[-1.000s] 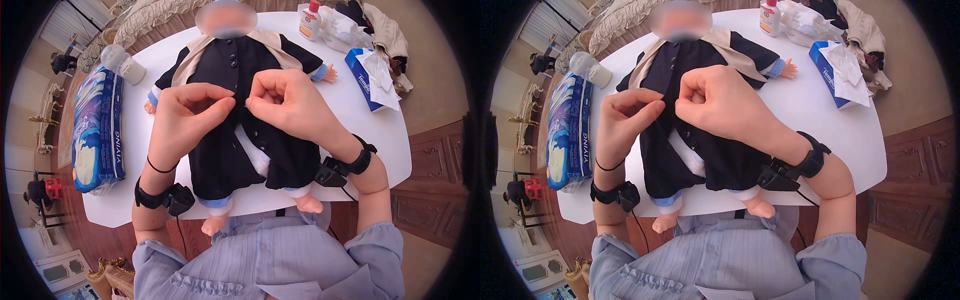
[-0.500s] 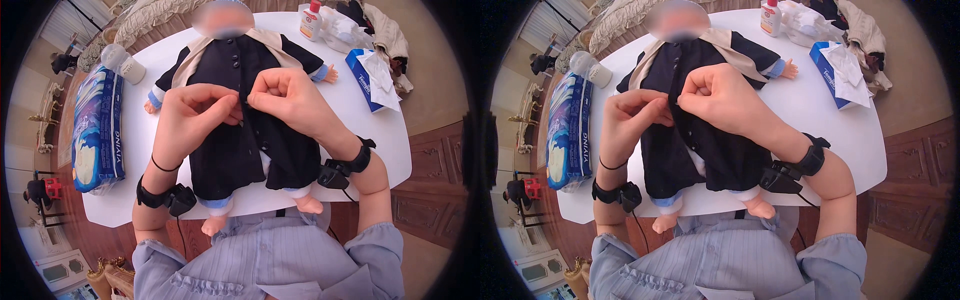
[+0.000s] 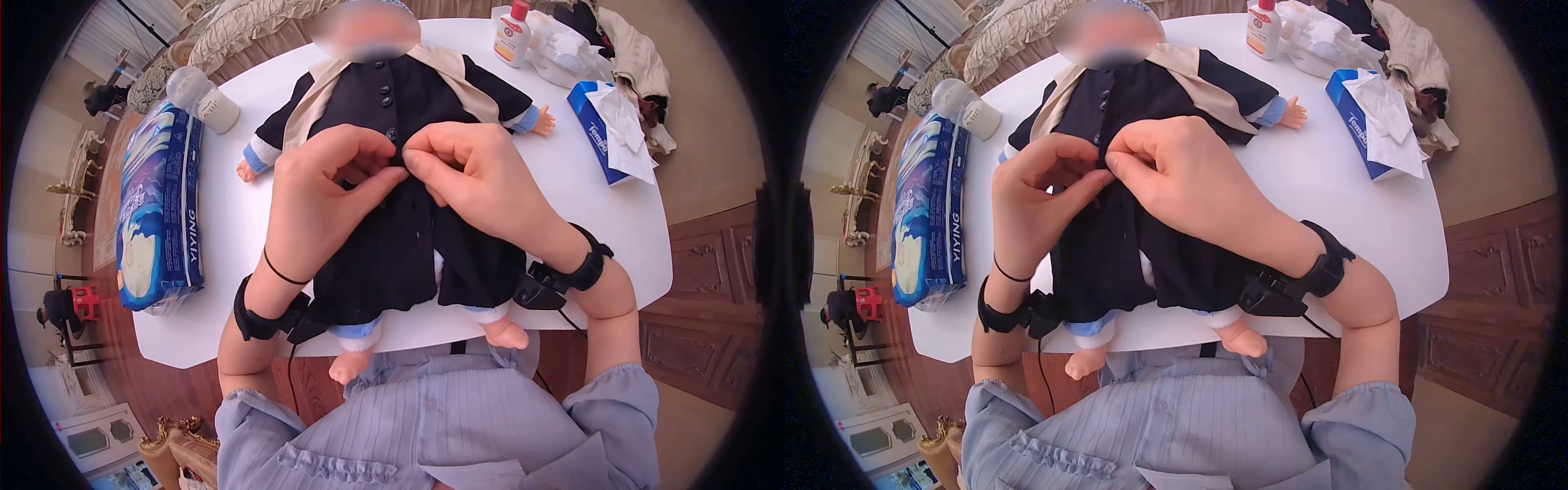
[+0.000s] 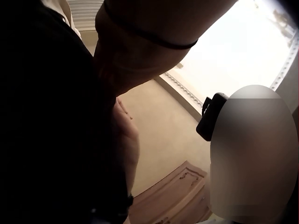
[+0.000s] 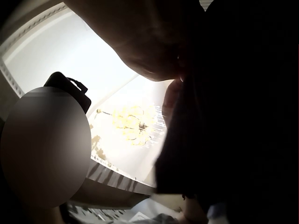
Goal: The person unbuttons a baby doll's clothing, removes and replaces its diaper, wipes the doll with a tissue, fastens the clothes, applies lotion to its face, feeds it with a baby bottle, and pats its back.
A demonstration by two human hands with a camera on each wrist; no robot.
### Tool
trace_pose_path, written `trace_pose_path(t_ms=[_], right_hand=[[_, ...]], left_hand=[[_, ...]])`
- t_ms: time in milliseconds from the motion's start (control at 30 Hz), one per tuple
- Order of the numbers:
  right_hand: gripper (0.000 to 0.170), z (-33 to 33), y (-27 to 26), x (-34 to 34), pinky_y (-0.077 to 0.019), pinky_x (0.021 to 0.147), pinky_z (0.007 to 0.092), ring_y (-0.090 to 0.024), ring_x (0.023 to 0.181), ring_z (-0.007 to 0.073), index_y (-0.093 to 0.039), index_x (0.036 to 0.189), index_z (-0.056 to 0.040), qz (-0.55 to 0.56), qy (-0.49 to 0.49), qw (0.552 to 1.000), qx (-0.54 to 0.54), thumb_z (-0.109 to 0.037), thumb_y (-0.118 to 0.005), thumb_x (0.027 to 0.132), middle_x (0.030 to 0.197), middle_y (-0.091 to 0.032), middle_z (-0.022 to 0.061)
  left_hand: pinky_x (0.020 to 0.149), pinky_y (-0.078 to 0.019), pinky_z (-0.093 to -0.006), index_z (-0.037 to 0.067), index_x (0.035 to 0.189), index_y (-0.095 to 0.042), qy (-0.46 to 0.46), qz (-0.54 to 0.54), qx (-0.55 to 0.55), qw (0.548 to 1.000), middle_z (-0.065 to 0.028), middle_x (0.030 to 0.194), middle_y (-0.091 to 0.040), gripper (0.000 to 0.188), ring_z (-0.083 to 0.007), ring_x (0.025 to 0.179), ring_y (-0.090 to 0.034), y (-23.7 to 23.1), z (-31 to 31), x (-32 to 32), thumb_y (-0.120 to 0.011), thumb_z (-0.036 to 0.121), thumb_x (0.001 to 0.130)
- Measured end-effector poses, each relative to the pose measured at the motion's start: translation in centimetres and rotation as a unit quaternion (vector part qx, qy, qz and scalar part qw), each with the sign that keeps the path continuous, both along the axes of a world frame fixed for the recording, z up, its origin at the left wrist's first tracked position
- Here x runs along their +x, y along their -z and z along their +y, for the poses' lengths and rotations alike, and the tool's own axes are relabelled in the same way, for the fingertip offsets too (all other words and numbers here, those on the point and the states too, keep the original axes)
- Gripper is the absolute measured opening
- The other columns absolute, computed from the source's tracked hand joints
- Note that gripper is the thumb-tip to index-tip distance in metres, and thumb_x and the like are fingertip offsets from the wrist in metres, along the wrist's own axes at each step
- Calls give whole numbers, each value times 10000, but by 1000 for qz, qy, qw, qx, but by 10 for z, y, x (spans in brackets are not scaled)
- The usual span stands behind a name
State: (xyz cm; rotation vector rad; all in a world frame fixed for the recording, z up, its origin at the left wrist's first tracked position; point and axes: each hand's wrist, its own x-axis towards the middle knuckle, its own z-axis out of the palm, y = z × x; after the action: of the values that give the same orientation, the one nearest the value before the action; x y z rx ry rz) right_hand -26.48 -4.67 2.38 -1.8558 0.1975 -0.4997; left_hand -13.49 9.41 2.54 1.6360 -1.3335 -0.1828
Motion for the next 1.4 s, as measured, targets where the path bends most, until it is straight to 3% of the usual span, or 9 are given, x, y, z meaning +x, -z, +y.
trace_pose_path(t_ms=[200,400,533,600,833,900,1067,1300,1400], right_hand=[[159,-1,7,0,-400,496,257,-538,521,76,-659,804,56,6,11,999,-32,-90,-634,861,573,-592,68],[144,-2,4,0,-406,497,250,-543,528,66,-654,830,40,4,2,1000,27,-89,-618,883,588,-605,46],[144,-4,7,1,-394,495,258,-522,526,73,-636,831,30,11,3,1000,17,-95,-608,896,599,-598,49],[147,-5,8,2,-386,496,264,-505,525,76,-631,832,31,5,10,1000,-9,-98,-607,898,601,-588,51],[153,-3,9,0,-349,497,268,-449,544,63,-615,845,36,-1,9,1000,-17,-106,-608,901,612,-540,43],[150,-4,11,1,-344,497,264,-443,547,60,-614,851,36,-12,3,1000,-1,-105,-608,901,616,-539,42],[142,-4,9,1,-366,509,257,-458,561,62,-610,861,36,-22,-16,1000,12,-101,-606,901,638,-554,51],[160,-10,1,0,-476,582,337,-631,621,267,-650,907,25,-34,-16,989,-146,-132,-622,887,703,-629,168],[184,-19,-13,-9,-488,591,351,-652,643,284,-673,907,21,-30,1,979,-201,-154,-629,876,695,-635,171]], left_hand=[[635,-556,-270,7,923,-663,-44,-198,-26,979,-85,858,-662,172,-192,743,-685,0,2,-13,-757,14,779],[652,-561,-264,-19,918,-675,-13,80,20,997,-88,816,-681,132,-196,765,-700,-2,4,-4,-729,-7,799],[649,-533,-212,3,991,-718,-18,78,4,997,-64,846,-714,165,-107,725,-690,-1,2,-6,-691,-33,833],[621,-532,-299,-38,954,-690,-34,-143,-34,989,-128,820,-692,135,-219,698,-680,-4,2,-8,-702,-1,826],[604,-516,-302,-21,966,-703,-16,-45,22,999,-138,841,-693,147,-229,668,-666,-6,4,-3,-701,12,822],[627,-507,-215,-12,989,-714,-11,-82,28,996,-62,818,-713,164,-92,685,-663,-9,5,-3,-702,11,827],[585,-504,-255,-31,974,-701,-10,-22,24,999,-108,784,-696,159,-144,652,-652,-1,6,0,-691,28,827],[530,-447,-242,-56,866,-648,-12,168,104,980,-65,686,-637,167,-77,607,-594,-6,0,4,-642,108,901],[506,-433,-282,-16,779,-594,-70,62,107,990,-77,646,-590,298,-120,555,-573,-16,6,-3,-704,244,872]])
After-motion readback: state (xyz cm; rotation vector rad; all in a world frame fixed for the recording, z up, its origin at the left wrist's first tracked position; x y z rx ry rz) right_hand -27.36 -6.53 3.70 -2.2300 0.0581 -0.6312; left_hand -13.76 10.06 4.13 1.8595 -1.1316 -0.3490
